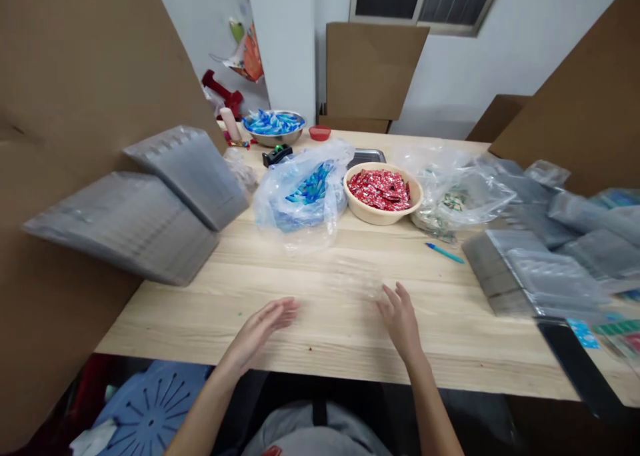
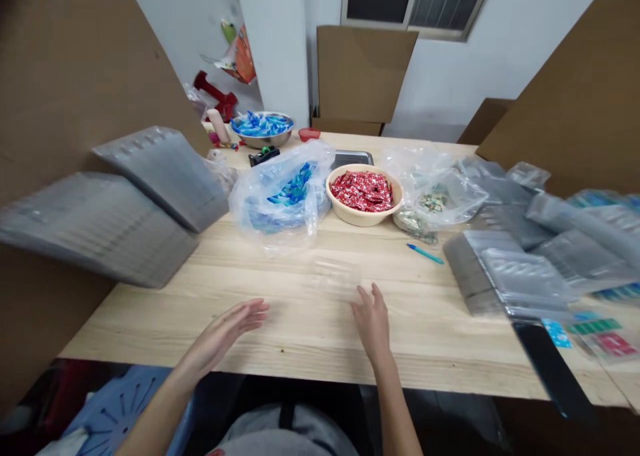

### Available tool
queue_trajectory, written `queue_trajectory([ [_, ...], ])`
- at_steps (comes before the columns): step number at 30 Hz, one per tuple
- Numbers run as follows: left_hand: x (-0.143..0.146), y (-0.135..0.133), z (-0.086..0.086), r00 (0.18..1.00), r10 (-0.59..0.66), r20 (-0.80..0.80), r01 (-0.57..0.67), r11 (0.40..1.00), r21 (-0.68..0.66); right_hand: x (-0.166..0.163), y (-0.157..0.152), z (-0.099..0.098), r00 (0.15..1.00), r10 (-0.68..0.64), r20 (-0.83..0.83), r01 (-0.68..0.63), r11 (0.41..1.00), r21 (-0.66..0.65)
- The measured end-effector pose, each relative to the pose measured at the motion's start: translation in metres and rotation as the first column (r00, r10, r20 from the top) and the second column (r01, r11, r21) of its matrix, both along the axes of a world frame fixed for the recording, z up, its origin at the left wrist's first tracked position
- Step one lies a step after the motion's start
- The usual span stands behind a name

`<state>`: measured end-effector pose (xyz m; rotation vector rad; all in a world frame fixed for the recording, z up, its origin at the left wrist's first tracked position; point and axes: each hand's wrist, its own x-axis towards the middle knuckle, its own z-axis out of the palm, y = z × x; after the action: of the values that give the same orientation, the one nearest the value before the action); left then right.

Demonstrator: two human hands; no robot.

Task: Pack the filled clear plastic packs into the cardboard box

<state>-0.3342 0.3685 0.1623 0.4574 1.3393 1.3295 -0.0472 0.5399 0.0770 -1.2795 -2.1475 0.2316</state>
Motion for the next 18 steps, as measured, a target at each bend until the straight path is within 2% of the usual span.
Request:
queue_trajectory([
  [2,0.004,0.0,-0.016,0.98,0.02,-0.197,-0.038,0.995,-0.087,-0.014,0.005,-0.008,0.997,0.055,0.059,-0.054,0.998,-0.026],
  [4,0.013,0.002,-0.028,0.942,-0.046,-0.332,0.006,0.993,-0.12,-0.024,0.009,-0.017,0.993,0.079,0.092,-0.076,0.996,-0.042],
  [6,0.024,0.007,-0.034,0.89,-0.115,-0.441,0.068,0.99,-0.121,-0.027,0.009,-0.021,0.994,0.078,0.082,-0.074,0.996,-0.042],
  [8,0.032,0.013,-0.035,0.812,-0.163,-0.561,0.135,0.987,-0.09,-0.025,0.006,-0.018,0.997,0.077,0.027,-0.077,0.997,-0.012],
  [10,0.037,0.021,-0.031,0.721,-0.188,-0.667,0.212,0.976,-0.046,-0.022,-0.002,-0.003,0.996,0.079,-0.044,-0.076,0.996,0.054],
  [12,0.038,0.028,-0.023,0.657,-0.194,-0.728,0.27,0.963,-0.013,-0.019,-0.013,0.021,0.992,0.079,-0.1,-0.063,0.987,0.15],
  [16,0.039,0.039,-0.008,0.641,-0.178,-0.747,0.304,0.952,0.034,-0.018,-0.038,0.076,0.983,0.086,-0.163,-0.023,0.936,0.352],
  [18,0.042,0.041,-0.004,0.647,-0.164,-0.744,0.306,0.95,0.056,-0.02,-0.046,0.096,0.979,0.095,-0.18,-0.012,0.91,0.414],
])
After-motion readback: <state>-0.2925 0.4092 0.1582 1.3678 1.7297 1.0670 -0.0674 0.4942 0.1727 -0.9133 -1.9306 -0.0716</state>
